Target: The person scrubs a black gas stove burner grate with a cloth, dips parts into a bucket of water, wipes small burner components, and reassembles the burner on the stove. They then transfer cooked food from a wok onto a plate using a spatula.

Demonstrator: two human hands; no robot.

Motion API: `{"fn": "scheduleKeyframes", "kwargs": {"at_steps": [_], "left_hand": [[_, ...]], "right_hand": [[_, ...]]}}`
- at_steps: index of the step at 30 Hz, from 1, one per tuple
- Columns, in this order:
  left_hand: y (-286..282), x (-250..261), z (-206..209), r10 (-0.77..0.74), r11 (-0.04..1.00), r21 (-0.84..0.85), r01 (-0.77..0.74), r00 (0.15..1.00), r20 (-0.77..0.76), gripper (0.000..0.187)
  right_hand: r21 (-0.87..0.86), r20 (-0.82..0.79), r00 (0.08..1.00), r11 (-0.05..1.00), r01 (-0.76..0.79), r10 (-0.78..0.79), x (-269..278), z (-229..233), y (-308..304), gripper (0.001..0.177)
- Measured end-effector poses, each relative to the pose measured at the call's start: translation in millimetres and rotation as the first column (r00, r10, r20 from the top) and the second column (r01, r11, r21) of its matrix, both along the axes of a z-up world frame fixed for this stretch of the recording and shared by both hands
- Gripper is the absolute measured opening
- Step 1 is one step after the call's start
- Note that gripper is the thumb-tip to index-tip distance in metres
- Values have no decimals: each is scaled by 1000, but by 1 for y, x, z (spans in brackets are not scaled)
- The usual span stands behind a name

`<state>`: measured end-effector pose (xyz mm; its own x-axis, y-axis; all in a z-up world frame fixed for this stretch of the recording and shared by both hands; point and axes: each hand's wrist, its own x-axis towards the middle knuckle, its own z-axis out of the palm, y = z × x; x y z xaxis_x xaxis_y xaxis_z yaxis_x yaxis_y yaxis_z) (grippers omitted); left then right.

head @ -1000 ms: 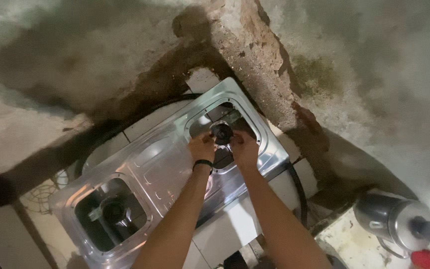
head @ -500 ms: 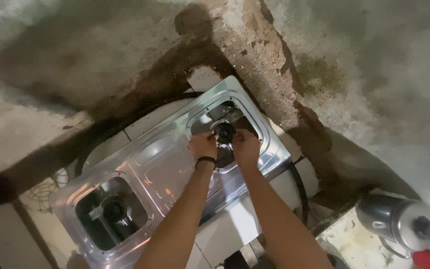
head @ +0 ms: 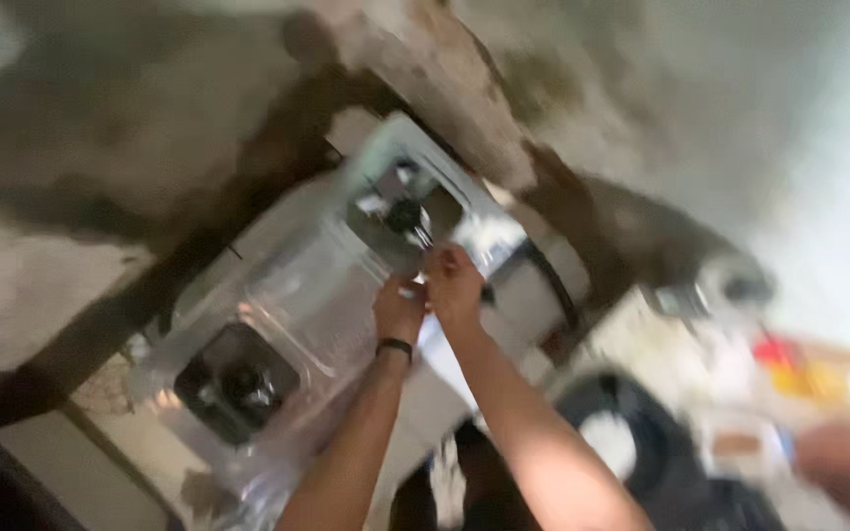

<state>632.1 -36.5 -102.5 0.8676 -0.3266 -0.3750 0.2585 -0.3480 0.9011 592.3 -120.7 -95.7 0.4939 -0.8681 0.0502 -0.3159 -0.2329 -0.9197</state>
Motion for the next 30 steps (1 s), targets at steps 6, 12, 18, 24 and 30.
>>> {"fn": "scheduleKeyframes", "kwargs": {"at_steps": [6,12,18,24,30], "left_hand": [[37,-123,30,-436,899,75,431,867,243,27],[42,-206,64,-667,745,171,645,719,193,33],[28,-246,53,-793,608,489,625,503,343,30],[17,-254,19,-716,693,420,585,625,312,36],[41,-224,29,-630,776,284,563,711,312,43]], "right_hand": [[196,168,983,980,42,-75,-171,83,65,16],[85,101,919,923,375,-382,-334,97,87,21],[-162,-511,744,898,408,-430,-417,85,57,27],[-143,-731,649,977,156,-211,-418,62,58,13],[-261,-617,760,964,49,-205,-404,69,69,9]]}}
